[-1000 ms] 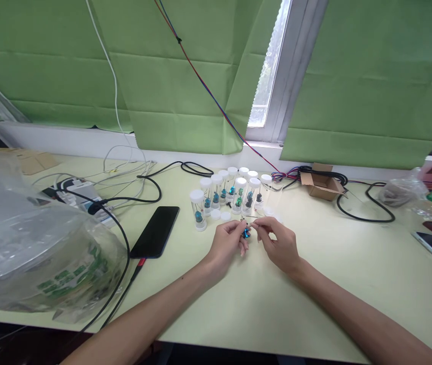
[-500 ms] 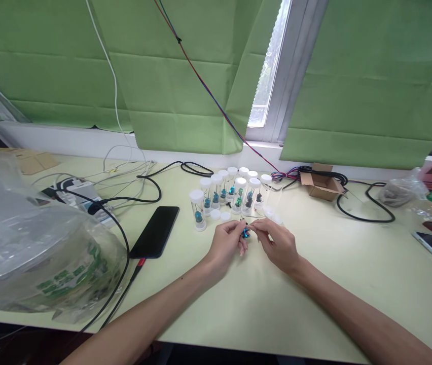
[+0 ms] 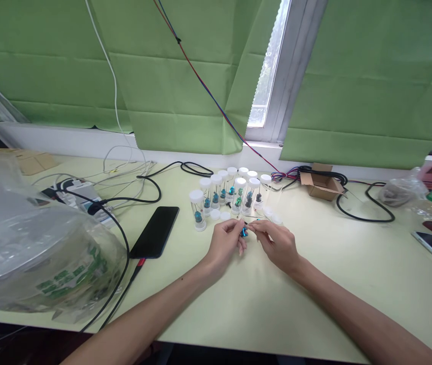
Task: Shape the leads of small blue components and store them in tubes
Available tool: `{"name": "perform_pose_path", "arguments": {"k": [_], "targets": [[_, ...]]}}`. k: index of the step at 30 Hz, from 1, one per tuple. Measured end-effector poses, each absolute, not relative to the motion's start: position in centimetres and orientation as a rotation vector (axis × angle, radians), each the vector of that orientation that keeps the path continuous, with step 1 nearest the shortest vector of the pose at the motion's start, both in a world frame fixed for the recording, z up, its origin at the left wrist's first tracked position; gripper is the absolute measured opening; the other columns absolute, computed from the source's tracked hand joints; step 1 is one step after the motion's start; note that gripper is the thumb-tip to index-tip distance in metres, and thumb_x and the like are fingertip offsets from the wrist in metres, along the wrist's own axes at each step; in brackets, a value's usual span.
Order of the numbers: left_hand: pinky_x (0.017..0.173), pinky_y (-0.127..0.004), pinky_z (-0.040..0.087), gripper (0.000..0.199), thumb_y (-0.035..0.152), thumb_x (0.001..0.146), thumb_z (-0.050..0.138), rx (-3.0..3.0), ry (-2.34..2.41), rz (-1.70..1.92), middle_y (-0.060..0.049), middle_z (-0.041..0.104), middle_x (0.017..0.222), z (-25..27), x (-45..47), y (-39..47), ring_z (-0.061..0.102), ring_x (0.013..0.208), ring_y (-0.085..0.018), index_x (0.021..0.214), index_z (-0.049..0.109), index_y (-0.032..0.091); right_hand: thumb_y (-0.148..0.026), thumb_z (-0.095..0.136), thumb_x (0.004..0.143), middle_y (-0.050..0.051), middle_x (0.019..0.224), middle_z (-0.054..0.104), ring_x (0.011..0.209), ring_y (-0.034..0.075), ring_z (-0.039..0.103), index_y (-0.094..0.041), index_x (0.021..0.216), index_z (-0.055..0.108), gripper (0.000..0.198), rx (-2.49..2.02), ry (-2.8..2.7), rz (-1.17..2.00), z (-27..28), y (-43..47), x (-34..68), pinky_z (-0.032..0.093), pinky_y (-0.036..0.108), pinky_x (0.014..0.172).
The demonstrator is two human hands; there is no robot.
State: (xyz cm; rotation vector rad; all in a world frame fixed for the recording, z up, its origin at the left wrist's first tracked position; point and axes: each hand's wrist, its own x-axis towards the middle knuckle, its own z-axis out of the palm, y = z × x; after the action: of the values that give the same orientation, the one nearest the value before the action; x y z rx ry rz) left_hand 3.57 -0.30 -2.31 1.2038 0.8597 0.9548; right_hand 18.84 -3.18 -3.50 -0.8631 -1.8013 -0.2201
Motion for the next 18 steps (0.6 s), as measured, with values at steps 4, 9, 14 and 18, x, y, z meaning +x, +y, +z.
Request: {"name": "perform_pose_path", "arguments": {"k": [4,9,14,18], "targets": [[0.041,-0.023,0.036,0.042,0.056,0.082,0.062,1.242,0.862,0.959,0.001,0.053,0.046,-2.45,3.47,-0.1,0.048,0.038,-0.011,0.069,0.06,0.017,-0.011,0.056,0.092,0.005,0.081,0.076,0.076,0.019,0.074,-0.022,0.091,0.065,0.014,-0.889,-1.768,-0.23,-3.29,-3.29,18.88,0.061,0.028,0.063],[0.042,-0.023,0.035,0.042,0.056,0.084,0.06,1.315,0.885,0.979,0.002,0.053,0.046,-2.35,3.44,-0.08,0.047,0.036,-0.01,0.068,0.057,0.017,-0.012,0.058,0.092,0.004,0.079,0.076,0.068,0.017,0.072,-0.022,0.089,0.063,0.011,-0.934,-1.756,-0.268,-3.34,-3.24,19.01,0.058,0.027,0.058],[0.041,-0.022,0.033,0.041,0.055,0.086,0.056,1.387,0.934,0.974,0.002,0.052,0.044,-2.26,3.38,-0.09,0.045,0.034,-0.01,0.07,0.059,0.018,-0.013,0.059,0.092,0.001,0.07,0.071,0.057,0.014,0.065,-0.022,0.085,0.06,0.011,-0.948,-1.757,-0.268,-3.45,-3.19,19.16,0.05,0.024,0.052],[0.04,-0.023,0.033,0.041,0.056,0.087,0.054,1.426,0.946,0.971,0.002,0.053,0.043,-2.39,3.27,0.0,0.044,0.033,-0.011,0.073,0.062,0.018,-0.018,0.06,0.092,-0.002,0.059,0.063,0.047,0.011,0.055,-0.021,0.08,0.058,0.013,-0.975,-1.758,-0.272,-3.33,-3.2,19.21,0.044,0.023,0.047]]}}
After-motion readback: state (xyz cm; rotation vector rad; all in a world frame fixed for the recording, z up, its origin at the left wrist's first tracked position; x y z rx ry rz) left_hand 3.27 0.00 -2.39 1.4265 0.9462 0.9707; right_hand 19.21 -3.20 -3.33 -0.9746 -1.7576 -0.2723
